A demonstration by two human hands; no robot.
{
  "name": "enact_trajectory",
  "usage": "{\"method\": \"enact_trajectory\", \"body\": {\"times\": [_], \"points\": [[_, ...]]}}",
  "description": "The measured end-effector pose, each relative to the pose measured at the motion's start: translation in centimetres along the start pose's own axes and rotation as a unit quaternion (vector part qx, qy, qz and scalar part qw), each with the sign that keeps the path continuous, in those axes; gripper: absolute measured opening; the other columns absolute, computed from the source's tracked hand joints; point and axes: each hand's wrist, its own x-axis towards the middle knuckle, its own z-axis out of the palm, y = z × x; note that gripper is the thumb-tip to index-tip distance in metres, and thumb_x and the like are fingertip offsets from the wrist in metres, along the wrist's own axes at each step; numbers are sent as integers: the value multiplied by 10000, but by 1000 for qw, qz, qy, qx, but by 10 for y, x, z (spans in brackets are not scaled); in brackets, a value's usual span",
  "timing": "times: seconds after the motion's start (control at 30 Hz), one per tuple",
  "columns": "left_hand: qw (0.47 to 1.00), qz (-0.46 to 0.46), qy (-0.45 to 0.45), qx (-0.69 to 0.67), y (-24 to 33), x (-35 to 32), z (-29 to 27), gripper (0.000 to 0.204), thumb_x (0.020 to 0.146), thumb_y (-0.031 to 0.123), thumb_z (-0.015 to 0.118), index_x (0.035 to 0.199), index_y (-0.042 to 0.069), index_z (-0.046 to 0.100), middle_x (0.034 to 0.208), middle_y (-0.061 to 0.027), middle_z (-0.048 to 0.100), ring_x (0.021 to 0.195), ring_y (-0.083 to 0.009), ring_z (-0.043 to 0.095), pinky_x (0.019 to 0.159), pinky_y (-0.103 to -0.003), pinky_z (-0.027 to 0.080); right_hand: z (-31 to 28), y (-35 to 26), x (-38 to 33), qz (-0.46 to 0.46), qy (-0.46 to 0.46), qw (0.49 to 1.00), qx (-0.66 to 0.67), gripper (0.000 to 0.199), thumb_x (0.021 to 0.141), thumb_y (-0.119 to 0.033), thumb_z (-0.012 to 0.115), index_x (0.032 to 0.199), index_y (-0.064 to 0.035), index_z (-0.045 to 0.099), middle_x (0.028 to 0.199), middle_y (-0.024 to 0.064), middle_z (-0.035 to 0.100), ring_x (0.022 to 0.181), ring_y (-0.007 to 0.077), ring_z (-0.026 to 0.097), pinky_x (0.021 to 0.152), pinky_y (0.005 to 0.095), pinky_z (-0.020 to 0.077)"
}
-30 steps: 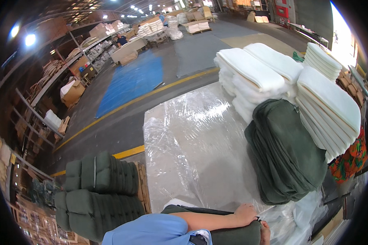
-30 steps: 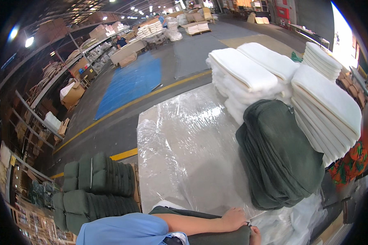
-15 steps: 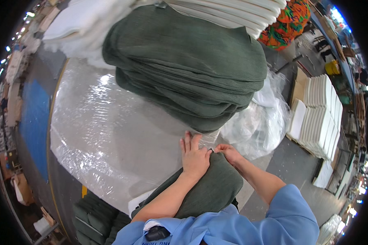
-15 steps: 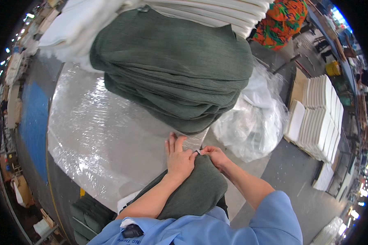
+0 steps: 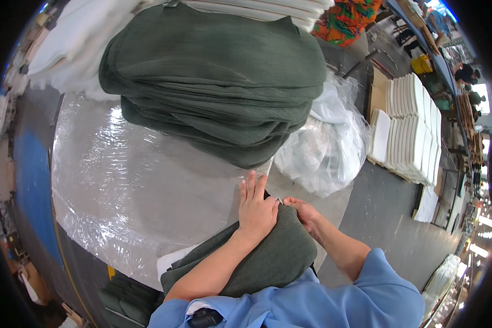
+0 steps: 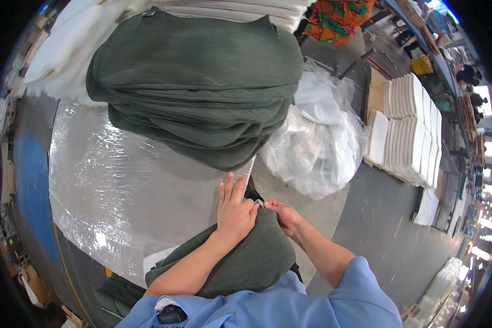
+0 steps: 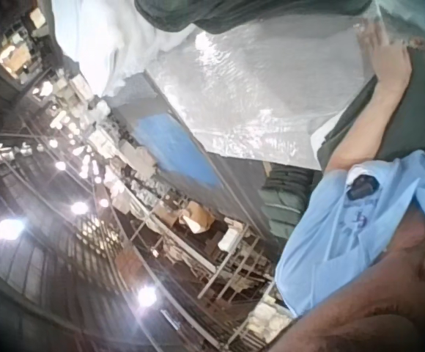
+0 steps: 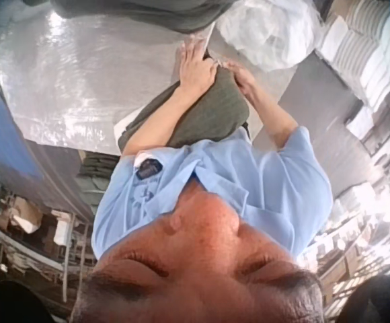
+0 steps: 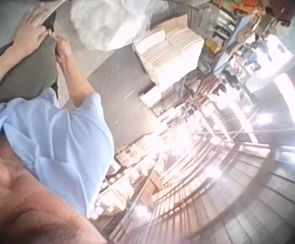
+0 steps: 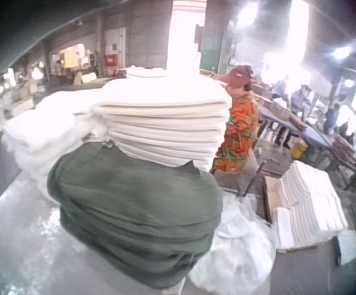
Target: The person inserts white foam inserts into green fabric covers, folds the edges, and secures them with ties. The finished cushion covers are stacked on a nearby pallet.
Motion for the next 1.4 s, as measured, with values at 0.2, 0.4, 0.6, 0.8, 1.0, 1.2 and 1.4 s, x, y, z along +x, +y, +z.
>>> {"method": "enact_trajectory", "body": {"times": [0.2,0.4,0.6,0.8,1.0,1.2,1.4], "points": [[1000,0,-2,6,-8,2,10,272,904,237,749,765,6,721,1551,-198,466,1552,-487,244,1219,-686,225,-18,2,11,-26,-38,998,-32,93,1041,-170,669,1002,-86,659,919,11,708,800,129,699,719,310,607],[1000,-20,-9,0,-14,8,16,265,872,204,762,712,4,697,1544,-161,468,1527,-478,281,1208,-687,234,-18,-6,28,16,-35,998,-56,101,1034,-135,658,955,-73,658,907,27,702,784,133,688,685,308,593],[999,-37,-10,-28,-19,11,20,226,839,143,748,672,15,665,1517,-134,494,1498,-467,320,1188,-683,246,-19,-12,49,122,-53,991,-30,98,1025,-121,663,943,-69,660,905,12,701,781,135,685,697,318,593],[999,-40,-5,-31,-24,12,24,175,794,98,733,655,48,639,1522,-105,503,1503,-458,320,1175,-670,251,-22,-12,71,211,-45,975,-58,17,1004,-98,693,1004,-89,678,937,4,710,821,144,693,742,335,603],[998,-38,-47,-29,-23,9,19,154,805,92,725,688,36,642,1590,-97,464,1547,-470,268,1203,-681,220,-16,-13,85,273,-71,952,-117,56,989,-107,720,1037,-102,691,958,-12,719,826,134,693,740,336,607],[991,-16,-129,2,-27,-8,0,189,876,116,735,733,23,652,1695,-97,364,1599,-447,184,1240,-648,211,-15,-14,89,267,-157,939,-150,65,950,-88,756,946,-99,693,881,-9,704,777,125,683,665,323,590],[982,13,-186,42,-36,-14,-7,214,922,149,733,767,21,657,1691,-101,372,1597,-443,192,1244,-636,209,-13,-4,85,203,-137,953,-176,101,948,-156,769,921,-105,686,845,-22,679,772,113,645,683,325,538]]}}
